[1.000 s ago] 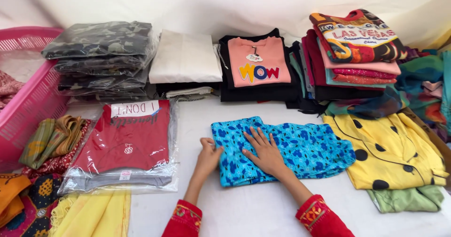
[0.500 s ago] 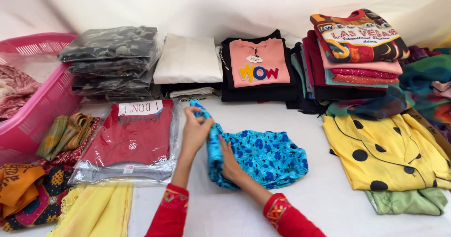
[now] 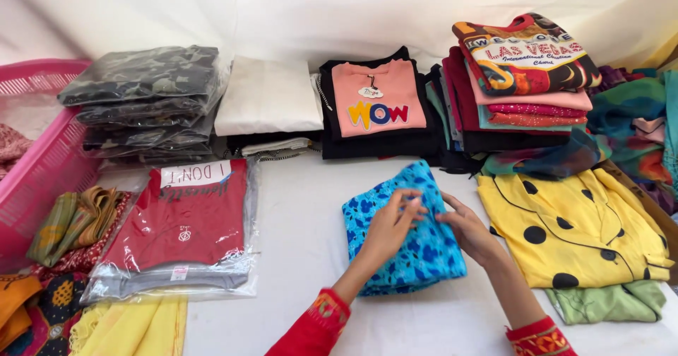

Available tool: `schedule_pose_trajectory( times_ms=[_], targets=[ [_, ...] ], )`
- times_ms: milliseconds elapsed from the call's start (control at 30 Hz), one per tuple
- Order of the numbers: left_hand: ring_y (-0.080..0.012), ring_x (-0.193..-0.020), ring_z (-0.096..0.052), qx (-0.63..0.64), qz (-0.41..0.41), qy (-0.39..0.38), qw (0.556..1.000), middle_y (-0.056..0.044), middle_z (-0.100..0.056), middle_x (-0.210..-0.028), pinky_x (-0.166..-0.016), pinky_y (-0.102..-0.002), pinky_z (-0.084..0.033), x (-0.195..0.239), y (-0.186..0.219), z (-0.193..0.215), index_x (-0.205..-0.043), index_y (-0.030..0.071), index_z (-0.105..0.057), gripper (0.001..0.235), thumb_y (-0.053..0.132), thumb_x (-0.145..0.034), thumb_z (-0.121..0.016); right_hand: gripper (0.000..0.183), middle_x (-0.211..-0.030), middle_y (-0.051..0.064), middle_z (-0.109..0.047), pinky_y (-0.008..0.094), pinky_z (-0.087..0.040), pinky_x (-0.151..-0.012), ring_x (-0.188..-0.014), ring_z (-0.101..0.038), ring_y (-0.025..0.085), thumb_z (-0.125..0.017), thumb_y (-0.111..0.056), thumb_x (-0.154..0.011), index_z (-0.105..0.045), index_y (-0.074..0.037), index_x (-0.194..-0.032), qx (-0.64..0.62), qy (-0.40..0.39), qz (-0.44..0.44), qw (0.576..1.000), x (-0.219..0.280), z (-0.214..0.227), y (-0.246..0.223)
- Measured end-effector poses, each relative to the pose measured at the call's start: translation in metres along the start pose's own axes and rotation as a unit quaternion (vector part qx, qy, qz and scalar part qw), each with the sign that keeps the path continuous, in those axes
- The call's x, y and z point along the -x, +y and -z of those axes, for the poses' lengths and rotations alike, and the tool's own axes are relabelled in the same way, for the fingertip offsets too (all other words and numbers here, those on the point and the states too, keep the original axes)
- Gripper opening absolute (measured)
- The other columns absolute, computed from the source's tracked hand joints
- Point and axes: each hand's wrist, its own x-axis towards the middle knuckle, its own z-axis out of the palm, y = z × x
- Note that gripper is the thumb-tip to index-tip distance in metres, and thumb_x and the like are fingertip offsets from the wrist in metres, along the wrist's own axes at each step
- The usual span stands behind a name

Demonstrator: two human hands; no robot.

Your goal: The person folds a blue patterned top and a yellow patterned top on a white surface. They smooth each garment, fold the sides inward, then fold the bottom up and the top down to create compact rectangles, placing each folded item on a nearby stack.

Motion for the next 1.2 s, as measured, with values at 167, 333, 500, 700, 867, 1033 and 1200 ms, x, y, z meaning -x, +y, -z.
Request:
schedule_pose_trajectory(
  times_ms=[167, 333, 500, 700, 867, 1033, 1200],
  targets=[
    [-0.0347, -0.137, -0.052, -0.287, -0.095, -0.01, 0.953, -0.018, -0.058, -0.148, -0.111, -0.053, -0.037, 0.05, -0.045, 0.022, -0.144, 0.013, -0.056, 0.056, 0.052, -0.105, -0.047, 0.069, -0.122, 0.003, -0.069, 0.035, -0.057, -0.084, -0.103, -0.065, 0.015, -0.06, -0.009, -0.086, -0.043, -0.018, -0.152, 0.09, 0.084, -0.062, 0.99, 0.007, 0.022, -0.002],
    [-0.0479, -0.153, -0.012, -0.487, -0.145, -0.038, 0.861, -0.024, -0.022, -0.167, -0.118, -0.068, 0.002, 0.078, -0.084, 0.001, -0.16, 0.008, -0.038, 0.087, 0.069, -0.098, -0.052, 0.06, -0.157, 0.017, -0.048, 0.052, -0.04, -0.112, -0.139, -0.048, 0.036, -0.058, -0.036, -0.1, -0.041, -0.016, -0.154, 0.663, 0.261, 0.296, 0.636, 0.031, -0.061, -0.025],
    [-0.0486, -0.153, -0.01, -0.506, -0.162, -0.001, 0.847, -0.025, -0.019, -0.168, -0.117, -0.069, 0.002, 0.08, -0.087, 0.001, -0.16, 0.003, -0.032, 0.096, 0.071, -0.096, -0.056, 0.067, -0.164, 0.01, -0.031, 0.057, -0.017, -0.12, -0.152, -0.025, 0.033, -0.052, -0.055, -0.096, -0.04, -0.026, -0.154, 0.765, 0.112, 0.243, 0.585, -0.006, -0.045, 0.026],
    [-0.0509, -0.151, 0.001, -0.487, -0.112, -0.017, 0.866, -0.03, -0.007, -0.165, -0.111, -0.074, 0.004, 0.082, -0.082, 0.002, -0.156, -0.009, -0.022, 0.111, 0.071, -0.09, -0.062, 0.074, -0.167, 0.005, -0.025, 0.054, -0.013, -0.122, -0.154, -0.019, 0.029, -0.052, -0.064, -0.092, -0.037, -0.03, -0.157, 0.748, 0.081, 0.151, 0.642, -0.012, -0.039, 0.033],
    [-0.0512, -0.151, 0.007, -0.491, -0.057, -0.041, 0.868, -0.028, -0.002, -0.166, -0.111, -0.074, 0.006, 0.083, -0.069, 0.005, -0.156, -0.005, -0.02, 0.11, 0.072, -0.089, -0.061, 0.074, -0.168, 0.003, -0.025, 0.054, -0.012, -0.122, -0.154, -0.02, 0.028, -0.052, -0.065, -0.092, -0.037, -0.032, -0.156, 0.751, 0.078, 0.141, 0.641, -0.012, -0.039, 0.035],
    [-0.044, -0.153, -0.008, -0.22, 0.026, 0.131, 0.966, -0.028, -0.008, -0.165, -0.12, -0.064, -0.012, 0.088, -0.094, 0.013, -0.162, 0.001, -0.013, 0.106, 0.062, -0.091, -0.062, 0.069, -0.169, 0.002, -0.025, 0.054, -0.012, -0.124, -0.155, -0.02, 0.028, -0.046, -0.062, -0.097, -0.037, -0.032, -0.158, 0.725, 0.077, 0.156, 0.666, -0.016, -0.033, 0.035],
    [-0.0301, -0.145, -0.036, 0.195, 0.307, 0.173, 0.915, -0.012, -0.033, -0.157, -0.113, -0.055, -0.039, 0.076, -0.083, 0.051, -0.155, 0.011, -0.024, 0.089, 0.045, -0.086, -0.069, 0.067, -0.168, 0.004, -0.027, 0.054, -0.012, -0.124, -0.156, -0.019, 0.028, -0.045, -0.061, -0.097, -0.038, -0.031, -0.157, 0.722, 0.078, 0.15, 0.671, -0.013, -0.035, 0.036]
  ],
)
